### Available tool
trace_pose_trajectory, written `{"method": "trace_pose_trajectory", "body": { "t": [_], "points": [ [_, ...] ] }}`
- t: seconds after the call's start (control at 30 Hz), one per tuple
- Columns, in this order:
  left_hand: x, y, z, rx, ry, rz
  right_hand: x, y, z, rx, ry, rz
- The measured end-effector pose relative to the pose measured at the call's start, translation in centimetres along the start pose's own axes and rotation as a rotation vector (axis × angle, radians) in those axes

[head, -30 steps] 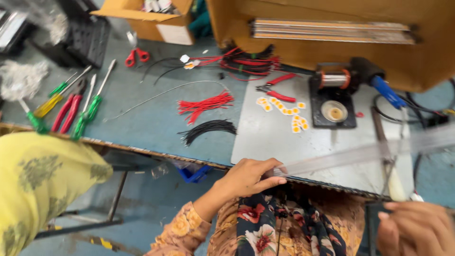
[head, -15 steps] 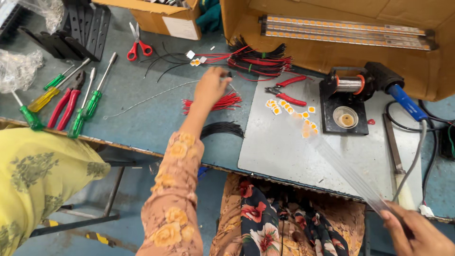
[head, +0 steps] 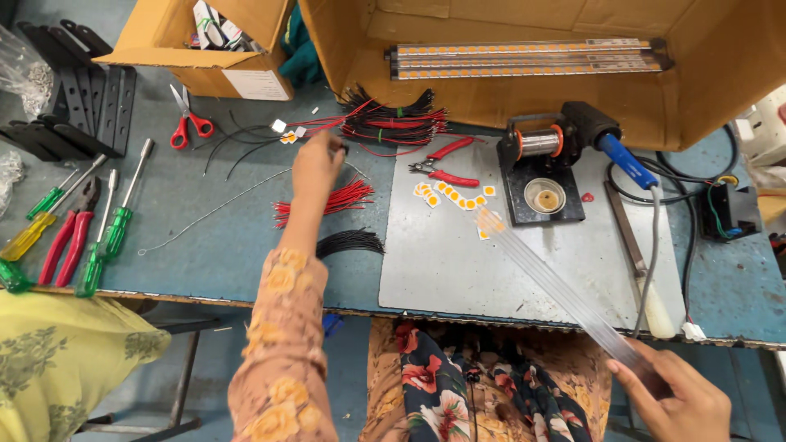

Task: The person removes small LED modules from a flexible strip and arranges them on a workbench. They handle the strip, peel off individual modules, and place them in rows on the table surface.

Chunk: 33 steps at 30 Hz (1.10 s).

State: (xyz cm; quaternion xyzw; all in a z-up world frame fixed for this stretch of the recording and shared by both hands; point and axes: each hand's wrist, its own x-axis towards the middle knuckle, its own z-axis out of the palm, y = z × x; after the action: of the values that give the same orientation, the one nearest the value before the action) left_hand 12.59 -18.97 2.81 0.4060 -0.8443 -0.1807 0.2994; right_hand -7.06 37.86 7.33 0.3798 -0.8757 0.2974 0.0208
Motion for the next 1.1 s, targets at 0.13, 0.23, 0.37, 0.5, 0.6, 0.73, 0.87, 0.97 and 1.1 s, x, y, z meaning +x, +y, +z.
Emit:
{"method": "trace_pose_trajectory", "body": {
  "t": [0.13, 0.23, 0.37, 0.5, 0.6, 0.73, 0.87, 0.97, 1.1],
  "points": [
    [-5.7, 6.7, -1.7, -0.725, -0.264, -0.002, 0.6, -1.5, 0.0, -0.010, 0.045, -0.073],
    [-9.7, 11.7, -2.4, -1.194, -0.553, -0.075, 1.3, -2.0, -0.5, -0.043, 0.015, -0.061],
    [-11.1, 15.5, -4.1, -1.201, -0.693, -0.040, 2.0, -2.1, -1.5, -0.049, 0.002, -0.088],
    [-10.4, 17.2, -4.5, -1.159, -0.702, -0.054, 1.5, -1.3, -2.2, -0.086, 0.032, -0.097],
    [-10.1, 17.5, -4.2, -1.163, -0.691, -0.056, 1.0, -0.6, -2.6, -0.109, 0.012, -0.039],
    [-10.2, 17.8, -3.8, -1.104, -0.714, -0.035, 0.8, 0.0, -2.9, -0.108, -0.003, -0.038],
    [-10.2, 18.1, -4.2, -1.087, -0.717, -0.001, 1.0, 0.1, -2.9, -0.126, -0.011, -0.056],
    [-10.3, 18.2, -4.5, -1.057, -0.723, 0.002, 1.1, 0.2, -3.0, -0.152, -0.022, -0.056],
    [-10.4, 18.1, -4.9, -1.011, -0.735, 0.021, 1.1, 0.2, -3.0, -0.135, -0.028, -0.074]
  ]
}}
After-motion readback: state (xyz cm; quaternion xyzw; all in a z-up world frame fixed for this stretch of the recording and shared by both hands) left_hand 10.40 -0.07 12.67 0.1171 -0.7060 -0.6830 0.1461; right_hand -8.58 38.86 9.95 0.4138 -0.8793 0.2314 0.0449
